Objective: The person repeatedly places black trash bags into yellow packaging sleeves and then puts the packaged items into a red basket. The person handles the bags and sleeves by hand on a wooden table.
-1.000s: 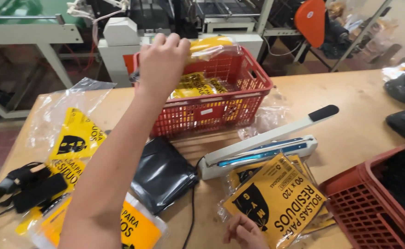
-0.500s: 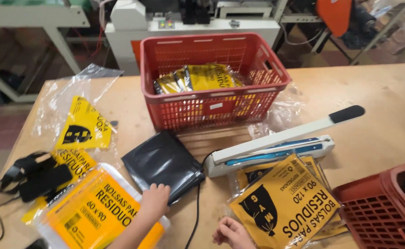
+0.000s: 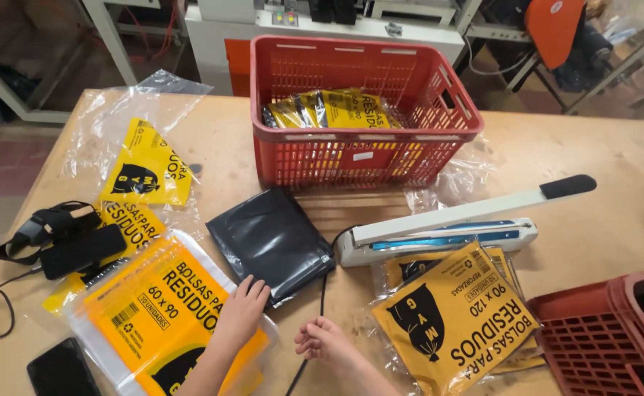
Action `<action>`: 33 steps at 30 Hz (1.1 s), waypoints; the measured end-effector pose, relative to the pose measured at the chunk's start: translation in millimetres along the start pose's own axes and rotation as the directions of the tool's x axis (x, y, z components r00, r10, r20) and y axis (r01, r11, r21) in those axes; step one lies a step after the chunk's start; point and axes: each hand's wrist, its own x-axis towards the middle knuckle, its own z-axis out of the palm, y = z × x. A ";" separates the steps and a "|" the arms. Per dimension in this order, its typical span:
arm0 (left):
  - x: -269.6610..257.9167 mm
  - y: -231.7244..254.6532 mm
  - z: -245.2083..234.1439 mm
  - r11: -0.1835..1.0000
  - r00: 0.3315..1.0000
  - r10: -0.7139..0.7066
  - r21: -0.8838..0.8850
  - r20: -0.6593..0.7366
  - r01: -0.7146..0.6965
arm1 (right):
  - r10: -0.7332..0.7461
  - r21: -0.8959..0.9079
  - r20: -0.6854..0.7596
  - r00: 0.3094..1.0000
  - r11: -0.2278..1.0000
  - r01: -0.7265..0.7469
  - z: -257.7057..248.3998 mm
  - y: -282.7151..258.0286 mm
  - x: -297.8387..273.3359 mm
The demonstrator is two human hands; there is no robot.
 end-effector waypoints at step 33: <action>-109.3 -1.5 -85.6 -0.220 0.577 -0.651 -0.850 0.493 0.479 | -0.174 -0.801 0.108 0.979 0.569 0.189 -30.5 -30.6 -8.8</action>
